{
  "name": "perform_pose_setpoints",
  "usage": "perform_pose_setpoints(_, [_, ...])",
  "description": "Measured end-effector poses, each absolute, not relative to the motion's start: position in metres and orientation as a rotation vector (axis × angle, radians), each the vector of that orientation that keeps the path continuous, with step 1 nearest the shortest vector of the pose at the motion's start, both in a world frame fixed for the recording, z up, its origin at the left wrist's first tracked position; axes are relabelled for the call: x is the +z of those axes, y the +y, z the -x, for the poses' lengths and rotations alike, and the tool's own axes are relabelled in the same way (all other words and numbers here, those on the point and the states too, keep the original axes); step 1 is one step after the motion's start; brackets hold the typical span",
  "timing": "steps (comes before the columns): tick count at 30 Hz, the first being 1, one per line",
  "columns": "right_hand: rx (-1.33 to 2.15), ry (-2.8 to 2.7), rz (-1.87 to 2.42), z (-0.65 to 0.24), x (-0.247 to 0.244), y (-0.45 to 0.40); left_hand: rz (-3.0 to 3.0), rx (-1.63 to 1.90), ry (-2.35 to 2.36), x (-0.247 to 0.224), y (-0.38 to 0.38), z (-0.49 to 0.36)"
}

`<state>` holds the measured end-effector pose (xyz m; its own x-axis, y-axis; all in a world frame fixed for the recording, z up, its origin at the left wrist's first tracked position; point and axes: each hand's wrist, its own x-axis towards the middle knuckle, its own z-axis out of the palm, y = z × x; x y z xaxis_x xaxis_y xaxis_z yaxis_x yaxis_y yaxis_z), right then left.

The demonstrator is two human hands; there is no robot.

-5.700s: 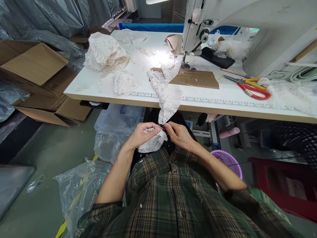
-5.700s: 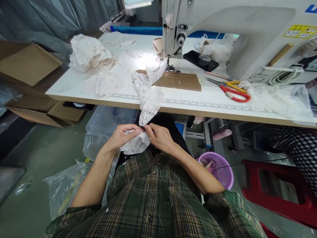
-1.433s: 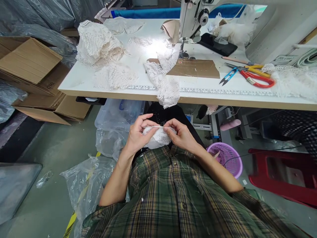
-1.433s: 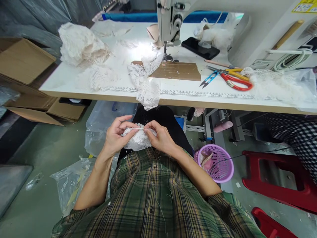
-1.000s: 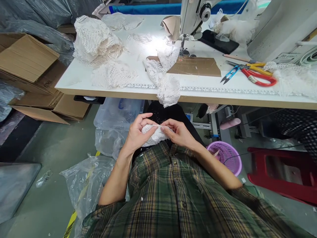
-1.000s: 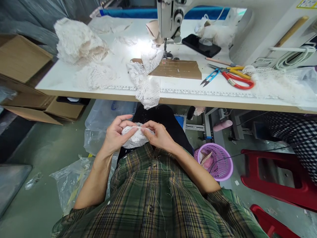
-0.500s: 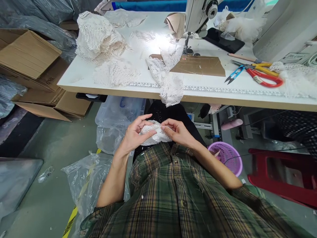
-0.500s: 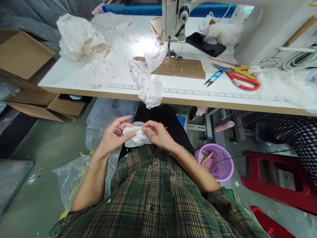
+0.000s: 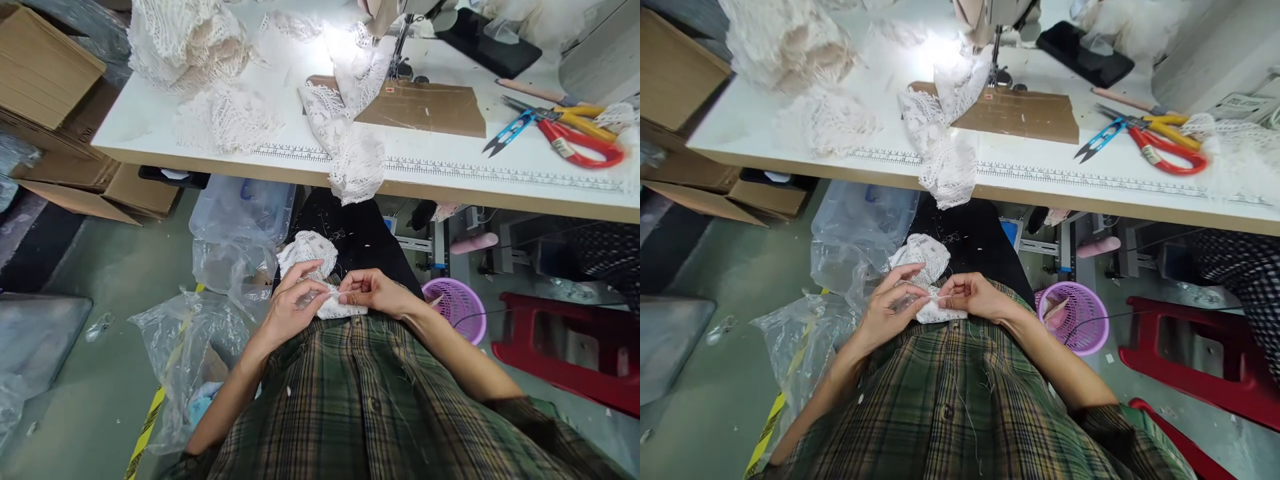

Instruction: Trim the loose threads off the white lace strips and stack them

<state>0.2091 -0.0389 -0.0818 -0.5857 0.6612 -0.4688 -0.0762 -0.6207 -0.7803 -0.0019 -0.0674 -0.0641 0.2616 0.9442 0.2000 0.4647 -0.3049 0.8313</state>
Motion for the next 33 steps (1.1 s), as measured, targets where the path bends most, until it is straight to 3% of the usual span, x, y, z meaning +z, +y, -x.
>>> perform_pose_setpoints(4, [2.351, -0.765, 1.086, -0.207, -0.094, -0.026, -1.923, 1.039, 1.361, -0.069, -0.075, -0.004])
perform_pose_setpoints(7, [2.358, -0.619, 1.030, -0.213, -0.097, -0.016, -1.972, 0.912, 1.278, -0.066, -0.076, -0.002])
perform_pose_setpoints(12, [2.003, -0.632, 1.041, -0.247, -0.096, 0.006, -2.118, 0.518, 1.214, -0.060, -0.052, 0.012])
perform_pose_setpoints(17, [1.741, -0.697, 1.059, -0.258, -0.092, 0.025, -2.134, 0.709, 1.450, -0.078, 0.014, 0.022])
perform_pose_setpoints(23, [1.553, -0.803, 1.034, -0.230, -0.096, 0.029, -2.079, 0.438, 1.474, -0.109, 0.054, 0.019])
perform_pose_setpoints(33, [1.436, -1.106, 0.999, -0.224, -0.098, 0.024, -2.032, 0.833, 1.292, -0.081, 0.025, 0.023])
